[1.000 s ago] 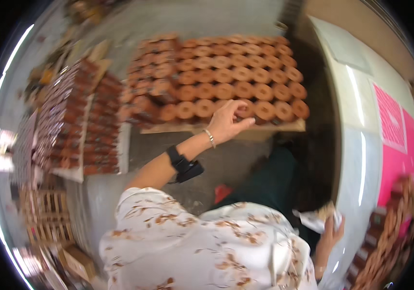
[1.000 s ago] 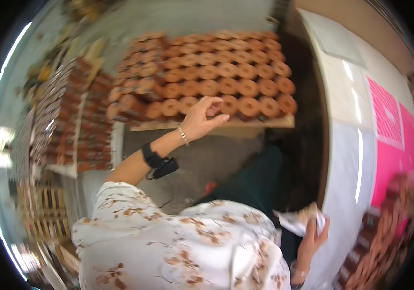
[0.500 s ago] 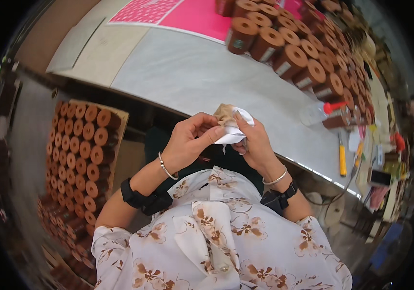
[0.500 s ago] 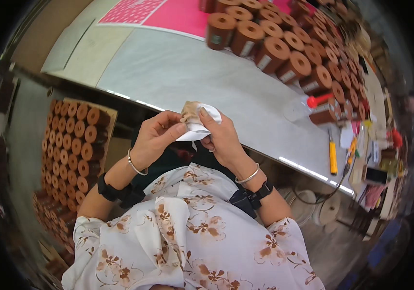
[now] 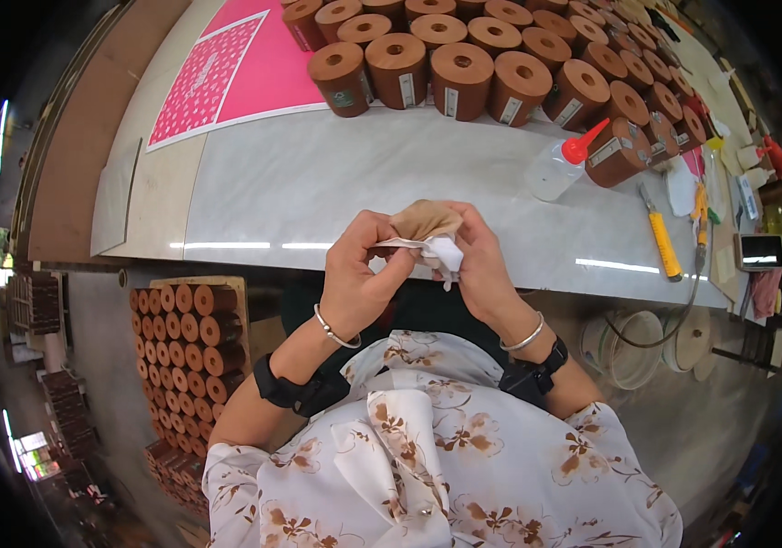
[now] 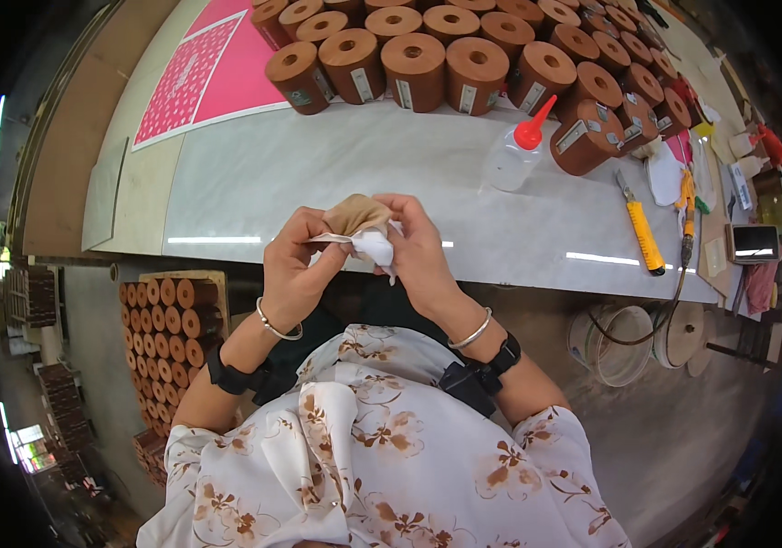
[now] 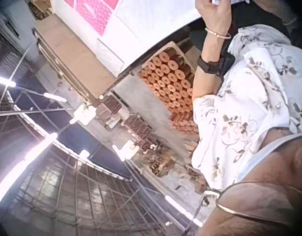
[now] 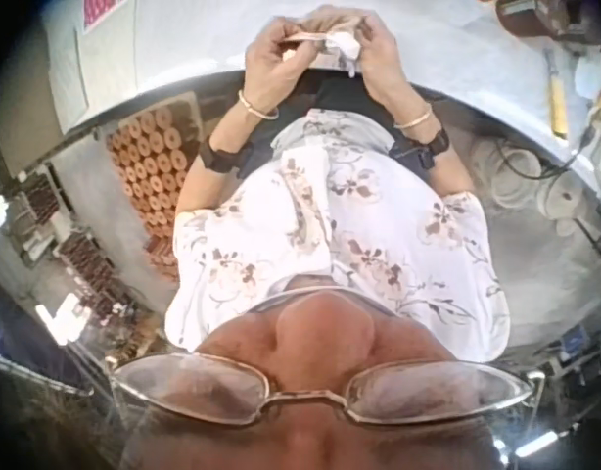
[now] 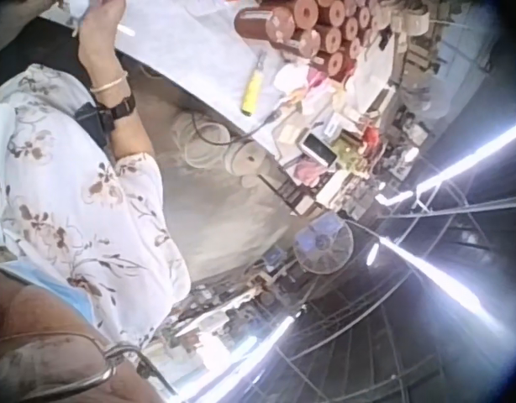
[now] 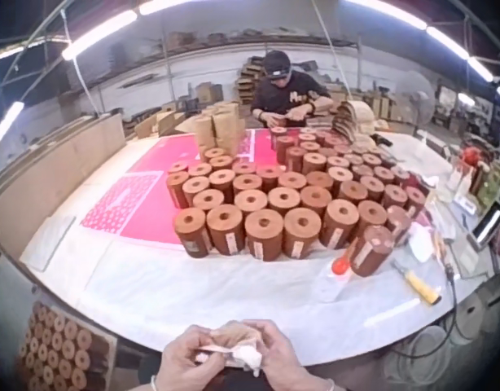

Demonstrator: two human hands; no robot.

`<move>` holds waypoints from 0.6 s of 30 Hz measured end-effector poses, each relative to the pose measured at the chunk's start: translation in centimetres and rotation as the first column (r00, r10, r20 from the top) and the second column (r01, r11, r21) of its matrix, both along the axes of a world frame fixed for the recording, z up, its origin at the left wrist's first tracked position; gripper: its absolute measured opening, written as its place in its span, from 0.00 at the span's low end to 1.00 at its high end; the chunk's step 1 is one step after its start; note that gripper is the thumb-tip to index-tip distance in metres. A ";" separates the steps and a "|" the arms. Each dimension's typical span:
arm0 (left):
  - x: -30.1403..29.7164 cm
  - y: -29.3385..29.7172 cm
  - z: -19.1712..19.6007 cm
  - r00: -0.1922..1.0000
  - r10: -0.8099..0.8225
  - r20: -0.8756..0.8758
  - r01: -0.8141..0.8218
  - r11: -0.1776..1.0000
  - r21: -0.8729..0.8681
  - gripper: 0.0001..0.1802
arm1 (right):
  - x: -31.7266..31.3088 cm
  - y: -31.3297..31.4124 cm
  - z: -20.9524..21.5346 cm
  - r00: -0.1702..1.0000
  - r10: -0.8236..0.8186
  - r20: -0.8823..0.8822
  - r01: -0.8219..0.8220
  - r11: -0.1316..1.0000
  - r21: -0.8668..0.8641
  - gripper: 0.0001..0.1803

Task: Wiping and cleaning cylindrical wooden blocks with a cloth and liquid.

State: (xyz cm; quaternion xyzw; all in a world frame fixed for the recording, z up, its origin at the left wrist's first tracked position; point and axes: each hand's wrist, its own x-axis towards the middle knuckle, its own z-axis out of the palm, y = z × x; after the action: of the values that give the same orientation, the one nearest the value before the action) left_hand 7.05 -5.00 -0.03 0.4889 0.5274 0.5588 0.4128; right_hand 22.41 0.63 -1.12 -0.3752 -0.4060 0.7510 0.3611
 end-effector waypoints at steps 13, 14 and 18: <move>1.5 4.0 1.0 0.996 -0.065 0.059 0.070 0.993 -0.090 0.14 | 3.0 2.3 -2.1 0.985 0.008 -0.171 -0.009 1.000 -0.003 0.21; 1.2 4.1 0.7 0.998 -0.055 0.031 0.058 0.994 -0.095 0.16 | 3.3 2.5 -2.1 0.985 0.002 -0.172 -0.004 1.000 -0.008 0.21; 1.2 4.4 -0.3 0.999 -0.036 -0.024 0.032 0.990 -0.140 0.20 | 3.5 2.7 -0.8 0.980 -0.027 -0.198 0.026 1.000 -0.004 0.26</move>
State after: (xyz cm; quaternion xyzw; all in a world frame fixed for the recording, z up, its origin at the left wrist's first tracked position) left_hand 8.22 -0.64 -0.33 0.4752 0.5624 0.5067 0.4486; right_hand 25.89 3.32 -1.90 -0.3043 -0.3624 0.7801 0.4094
